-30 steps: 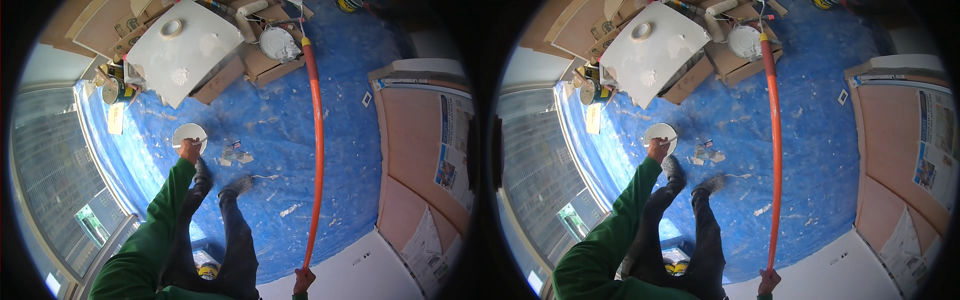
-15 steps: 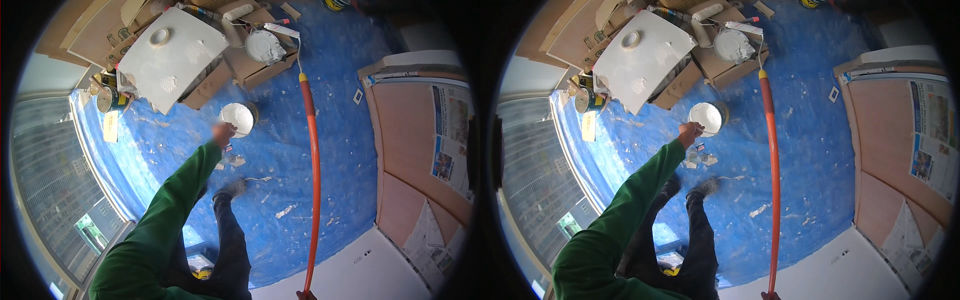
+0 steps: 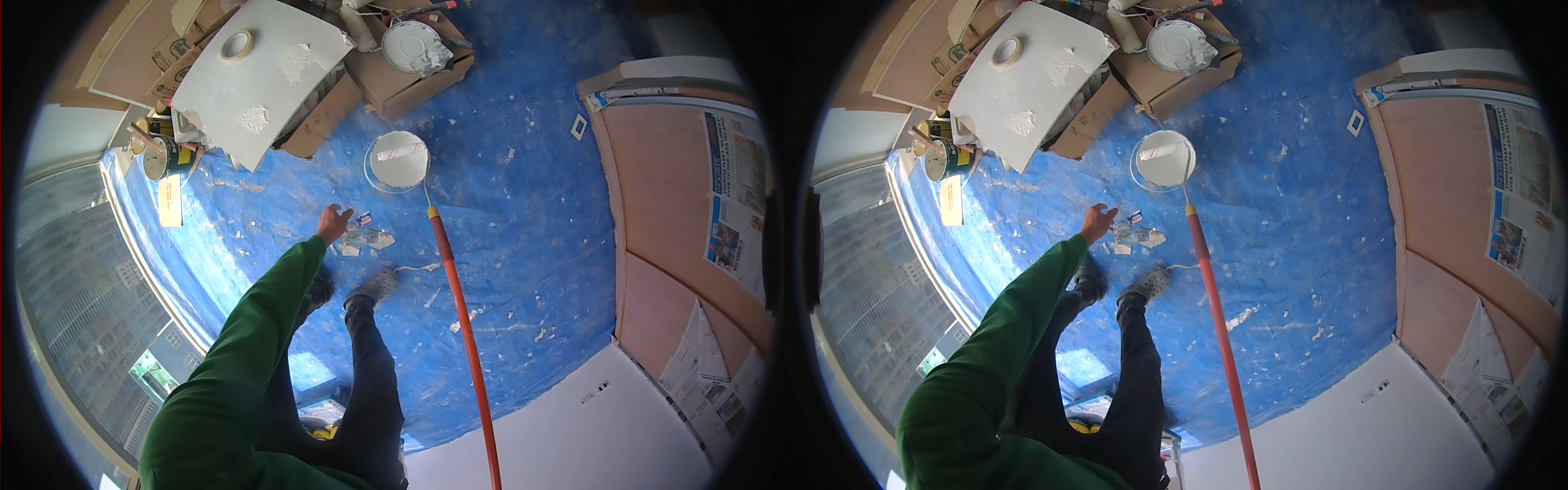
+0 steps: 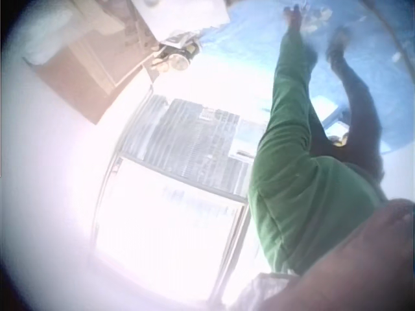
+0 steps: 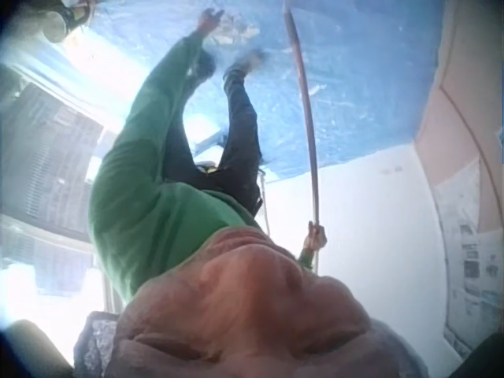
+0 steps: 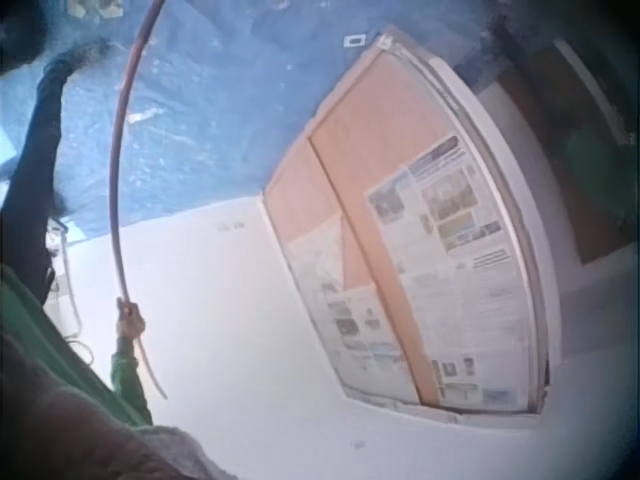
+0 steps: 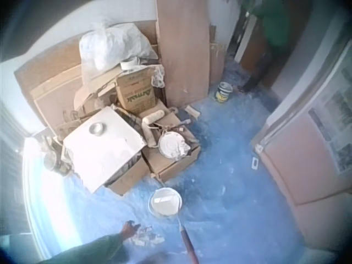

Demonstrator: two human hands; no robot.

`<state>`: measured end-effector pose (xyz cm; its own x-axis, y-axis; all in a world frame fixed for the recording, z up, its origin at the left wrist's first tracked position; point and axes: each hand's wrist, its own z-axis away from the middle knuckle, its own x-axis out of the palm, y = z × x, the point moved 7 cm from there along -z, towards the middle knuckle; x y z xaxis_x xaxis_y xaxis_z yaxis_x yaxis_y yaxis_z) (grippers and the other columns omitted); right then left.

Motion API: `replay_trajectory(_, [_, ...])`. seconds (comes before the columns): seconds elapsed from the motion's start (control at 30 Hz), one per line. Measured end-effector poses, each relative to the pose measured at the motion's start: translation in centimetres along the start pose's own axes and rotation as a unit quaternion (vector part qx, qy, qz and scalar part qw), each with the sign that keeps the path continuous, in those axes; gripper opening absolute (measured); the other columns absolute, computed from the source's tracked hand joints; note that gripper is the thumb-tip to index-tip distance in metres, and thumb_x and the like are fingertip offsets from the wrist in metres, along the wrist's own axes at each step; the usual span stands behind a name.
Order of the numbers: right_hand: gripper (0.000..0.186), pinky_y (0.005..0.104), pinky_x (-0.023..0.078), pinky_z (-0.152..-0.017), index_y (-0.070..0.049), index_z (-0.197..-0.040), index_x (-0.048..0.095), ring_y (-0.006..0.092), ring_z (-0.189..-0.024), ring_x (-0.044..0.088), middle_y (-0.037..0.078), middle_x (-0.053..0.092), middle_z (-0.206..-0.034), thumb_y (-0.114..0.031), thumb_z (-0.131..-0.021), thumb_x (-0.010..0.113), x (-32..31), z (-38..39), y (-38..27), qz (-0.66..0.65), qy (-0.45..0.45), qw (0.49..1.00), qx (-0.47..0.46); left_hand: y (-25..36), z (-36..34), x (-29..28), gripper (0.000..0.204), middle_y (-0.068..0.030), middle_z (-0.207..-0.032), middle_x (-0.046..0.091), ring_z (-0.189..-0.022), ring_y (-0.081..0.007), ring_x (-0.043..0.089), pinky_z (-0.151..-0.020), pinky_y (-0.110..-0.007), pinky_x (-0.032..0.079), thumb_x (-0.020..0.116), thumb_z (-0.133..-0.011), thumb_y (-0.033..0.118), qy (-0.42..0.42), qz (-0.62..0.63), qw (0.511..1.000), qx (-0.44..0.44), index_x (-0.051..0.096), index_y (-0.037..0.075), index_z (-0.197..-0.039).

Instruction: The person uses a paint roller attached to a long orange extension pole to paint the ceiling white. They repeatedly dip the roller into a paint bucket on the floor to reload it with paint. Another person is visible in the background working on a wall.

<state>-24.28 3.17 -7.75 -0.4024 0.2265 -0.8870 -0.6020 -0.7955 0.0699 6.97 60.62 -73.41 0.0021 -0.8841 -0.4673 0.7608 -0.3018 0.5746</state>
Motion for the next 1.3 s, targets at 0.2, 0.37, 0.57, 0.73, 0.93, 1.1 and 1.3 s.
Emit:
replay_trajectory(0.2, [0.025,0.0396,0.046,-0.055,-0.007,-0.075,0.064,0.0259,-0.054,0.059,0.007,0.060,-0.060,-0.030,-0.075,0.073,1.0,0.5,-6.5,0.009,0.011,1.000,0.027,-4.4,19.7,-17.6,0.039,-0.0164,-0.078,0.069,-0.060,-0.0230,0.070,-0.047,-0.035,0.053,0.067,-0.088,0.028,-0.073,0.060,0.981,-0.170,0.062,-0.008,-0.102])
replay_trajectory(0.37, [0.030,0.0470,0.051,-0.075,-0.022,-0.113,0.066,0.0360,-0.084,0.066,0.010,0.070,-0.089,-0.036,-0.086,0.064,1.9,-2.3,-14.6,-0.003,-0.114,0.993,-0.021,-10.1,34.2,-31.6,0.030,-0.0163,-0.083,0.070,-0.065,-0.0262,0.070,-0.050,-0.039,0.053,0.061,-0.090,0.026,-0.054,0.121,0.954,-0.270,0.063,-0.004,-0.098])
replay_trajectory(0.57, [0.035,0.0475,0.051,-0.081,-0.022,-0.125,0.061,0.0383,-0.097,0.064,0.014,0.069,-0.104,-0.026,-0.089,0.059,5.4,-2.7,-19.6,0.016,-0.106,0.992,-0.069,-7.1,41.7,-38.9,0.033,-0.0161,-0.091,0.069,-0.079,-0.0285,0.071,-0.065,-0.042,0.053,0.060,-0.091,0.031,-0.041,0.109,0.959,-0.260,0.059,0.001,-0.104])
replay_trajectory(0.73, [0.039,0.0485,0.050,-0.086,-0.024,-0.129,0.059,0.0384,-0.100,0.064,0.015,0.067,-0.112,-0.029,-0.091,0.054,3.2,-1.5,-19.0,0.015,-0.146,0.986,-0.085,-2.6,46.7,-39.6,0.036,-0.0164,-0.090,0.069,-0.077,-0.0261,0.071,-0.064,-0.038,0.054,0.060,-0.091,0.029,-0.043,0.183,0.964,-0.189,0.061,-0.003,-0.107])
replay_trajectory(0.93, [0.040,0.0483,0.052,-0.083,-0.020,-0.129,0.059,0.0393,-0.096,0.065,0.015,0.069,-0.105,-0.025,-0.090,0.055,3.7,-3.0,-20.2,0.048,-0.091,0.985,-0.140,-8.1,52.8,-39.5,0.038,-0.0175,-0.091,0.069,-0.079,-0.0277,0.070,-0.065,-0.040,0.054,0.059,-0.092,0.029,-0.014,0.239,0.951,-0.198,0.059,-0.004,-0.110])
replay_trajectory(1.1, [0.038,0.0482,0.053,-0.081,-0.020,-0.125,0.062,0.0388,-0.094,0.066,0.016,0.069,-0.101,-0.023,-0.088,0.056,1.2,-4.6,-22.7,0.070,-0.069,0.978,-0.183,-16.9,57.2,-36.5,0.038,-0.0177,-0.096,0.070,-0.082,-0.0287,0.071,-0.068,-0.042,0.055,0.057,-0.093,0.034,0.005,0.264,0.922,-0.283,0.059,-0.001,-0.108])
replay_trajectory(1.3, [0.038,0.0483,0.052,-0.082,-0.020,-0.125,0.061,0.0378,-0.096,0.065,0.016,0.069,-0.104,-0.022,-0.087,0.057,-1.4,-4.2,-20.2,0.046,-0.048,0.975,-0.211,-15.9,62.4,-32.4,0.035,-0.0195,-0.094,0.069,-0.077,-0.0287,0.070,-0.065,-0.043,0.053,0.060,-0.091,0.029,0.022,0.298,0.914,-0.274,0.058,-0.002,-0.108])
